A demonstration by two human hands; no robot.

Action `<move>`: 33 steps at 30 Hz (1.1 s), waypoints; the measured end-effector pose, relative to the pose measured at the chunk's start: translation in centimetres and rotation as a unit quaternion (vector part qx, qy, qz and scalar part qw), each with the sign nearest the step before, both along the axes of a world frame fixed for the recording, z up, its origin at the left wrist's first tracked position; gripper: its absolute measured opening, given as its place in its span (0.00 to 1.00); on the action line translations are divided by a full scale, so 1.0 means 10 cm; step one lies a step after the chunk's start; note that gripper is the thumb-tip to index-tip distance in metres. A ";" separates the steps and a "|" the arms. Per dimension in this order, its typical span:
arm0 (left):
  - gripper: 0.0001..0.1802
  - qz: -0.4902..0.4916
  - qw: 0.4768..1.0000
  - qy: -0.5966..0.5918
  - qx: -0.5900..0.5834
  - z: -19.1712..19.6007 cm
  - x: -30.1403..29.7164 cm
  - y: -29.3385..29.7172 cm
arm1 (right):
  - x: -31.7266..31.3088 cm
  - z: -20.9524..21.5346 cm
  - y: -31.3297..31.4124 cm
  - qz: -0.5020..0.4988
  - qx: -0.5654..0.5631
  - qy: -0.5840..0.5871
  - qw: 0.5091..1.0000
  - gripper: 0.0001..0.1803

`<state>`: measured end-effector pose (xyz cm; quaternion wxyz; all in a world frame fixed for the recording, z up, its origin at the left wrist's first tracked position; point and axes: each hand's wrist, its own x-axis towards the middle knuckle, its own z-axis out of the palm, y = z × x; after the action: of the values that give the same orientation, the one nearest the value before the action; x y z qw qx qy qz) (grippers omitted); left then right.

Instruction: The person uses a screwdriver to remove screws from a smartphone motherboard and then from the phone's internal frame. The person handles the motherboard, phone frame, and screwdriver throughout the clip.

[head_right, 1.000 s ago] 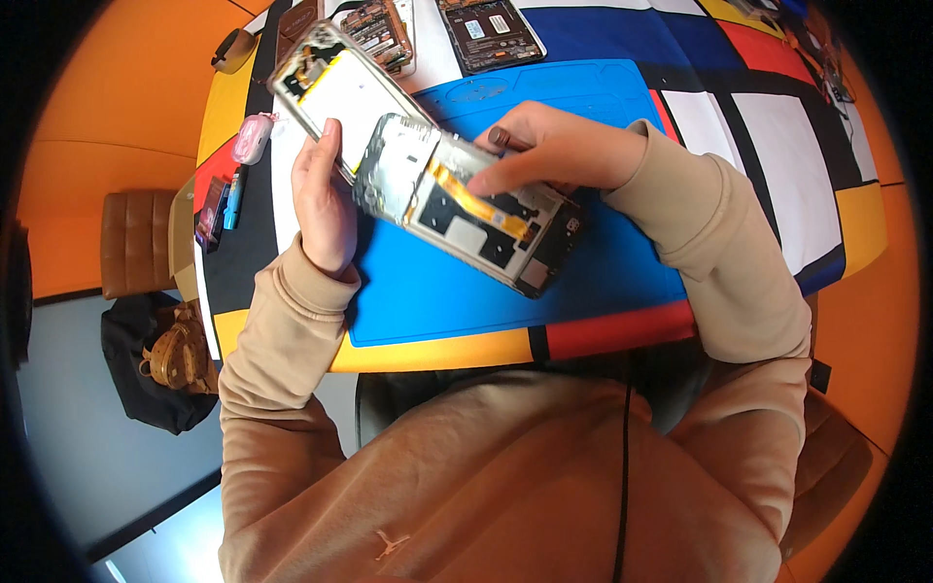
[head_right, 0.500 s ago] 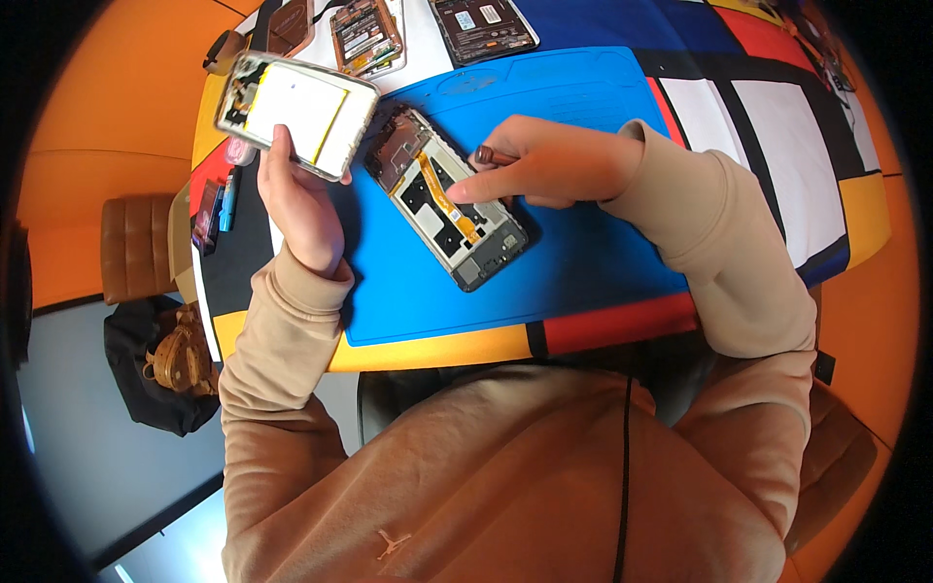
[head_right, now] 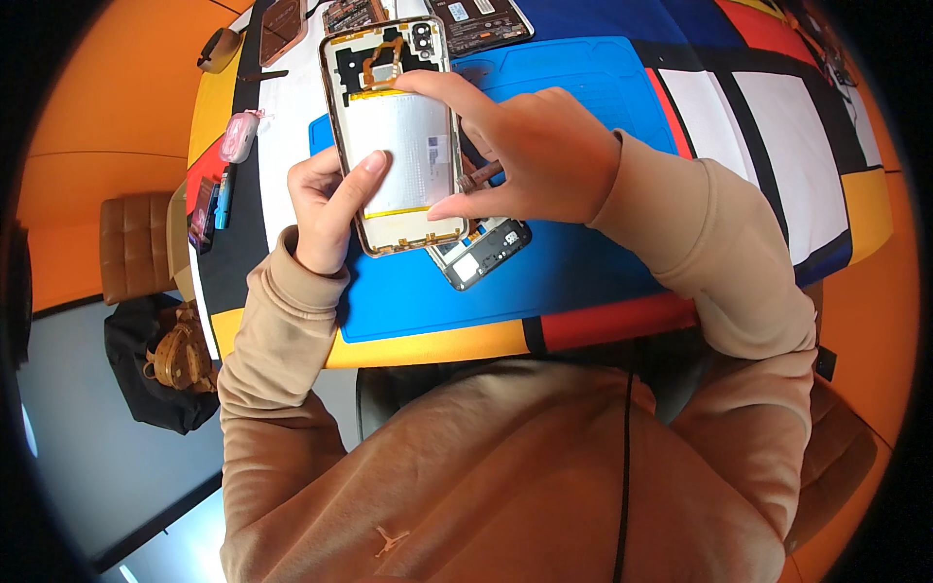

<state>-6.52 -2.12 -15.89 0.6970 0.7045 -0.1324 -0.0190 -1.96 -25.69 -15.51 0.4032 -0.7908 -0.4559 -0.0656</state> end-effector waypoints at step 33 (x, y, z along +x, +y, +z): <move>0.25 0.199 0.976 -0.029 -0.079 -0.10 0.16 0.01 | 0.00 0.04 0.03 0.067 0.214 0.377 0.899 0.14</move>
<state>-4.96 -1.99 -16.85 0.7361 0.6598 -0.0107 0.1508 -1.98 -25.35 -15.10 0.7078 -0.6187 -0.2963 0.1685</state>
